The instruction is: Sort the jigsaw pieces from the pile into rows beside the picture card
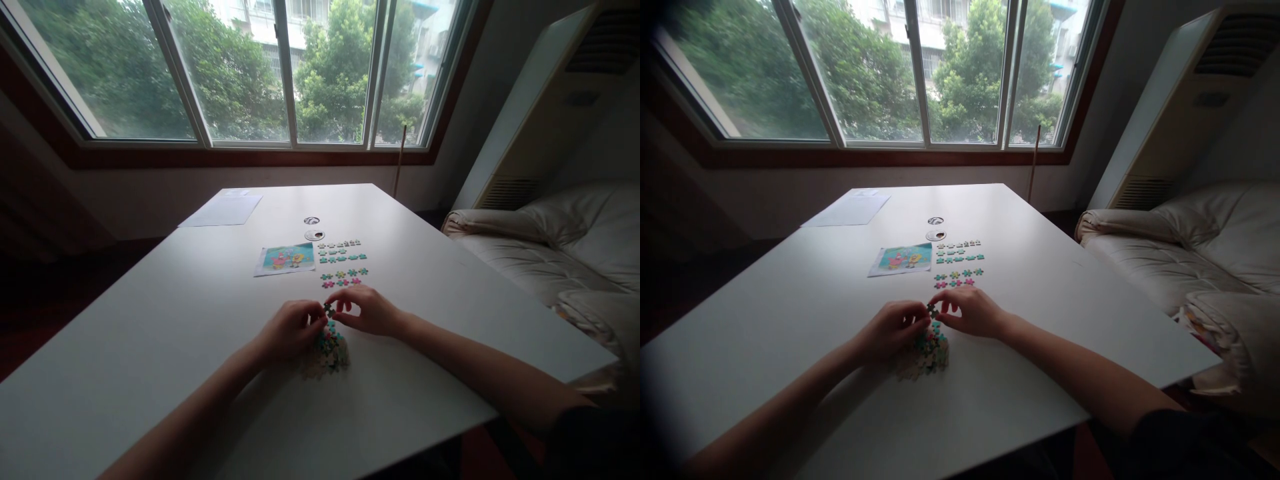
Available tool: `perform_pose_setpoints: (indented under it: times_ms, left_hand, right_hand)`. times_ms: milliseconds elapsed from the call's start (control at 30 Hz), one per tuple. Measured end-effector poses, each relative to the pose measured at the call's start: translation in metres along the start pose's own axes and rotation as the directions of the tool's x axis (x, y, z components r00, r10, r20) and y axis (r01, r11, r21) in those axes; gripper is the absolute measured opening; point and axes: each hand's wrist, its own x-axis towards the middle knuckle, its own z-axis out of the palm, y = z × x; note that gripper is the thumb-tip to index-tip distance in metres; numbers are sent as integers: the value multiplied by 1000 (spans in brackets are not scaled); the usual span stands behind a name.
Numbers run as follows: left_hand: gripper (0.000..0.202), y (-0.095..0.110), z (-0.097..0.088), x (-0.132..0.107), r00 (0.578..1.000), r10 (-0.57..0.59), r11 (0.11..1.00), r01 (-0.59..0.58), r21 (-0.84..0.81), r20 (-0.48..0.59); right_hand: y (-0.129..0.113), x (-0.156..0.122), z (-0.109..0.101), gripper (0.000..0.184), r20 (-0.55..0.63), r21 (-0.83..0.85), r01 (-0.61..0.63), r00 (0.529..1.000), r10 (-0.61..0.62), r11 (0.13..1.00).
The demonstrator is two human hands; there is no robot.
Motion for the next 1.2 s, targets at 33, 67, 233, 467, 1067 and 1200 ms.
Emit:
perform_pose_setpoints:
  times_ms: [33,67,233,467,1067,1200]
  left_hand:
    - [14,0,0,-1,999,23,999,-24,35,26]
    - [12,0,0,-1,998,42,997,-45,70,47]
    - [9,2,0,-4,995,59,979,-73,189,80]
    - [9,1,-1,-3,995,51,974,-69,217,86]
    - [14,2,-2,-2,995,62,965,-80,251,79]
    - [13,0,-1,-2,996,62,970,-74,230,57]
  right_hand:
    - [1,0,0,20,-4,-3,-5,1000,5,1000]
    - [1,0,0,21,-9,-7,-11,1000,11,1000]
    - [4,0,2,22,-28,-5,-49,998,49,999]
    - [6,0,3,22,-117,-28,-86,990,82,996]
    - [16,1,-12,23,-269,-66,-221,943,196,973]
    - [18,1,-16,22,-299,-72,-235,932,204,969]
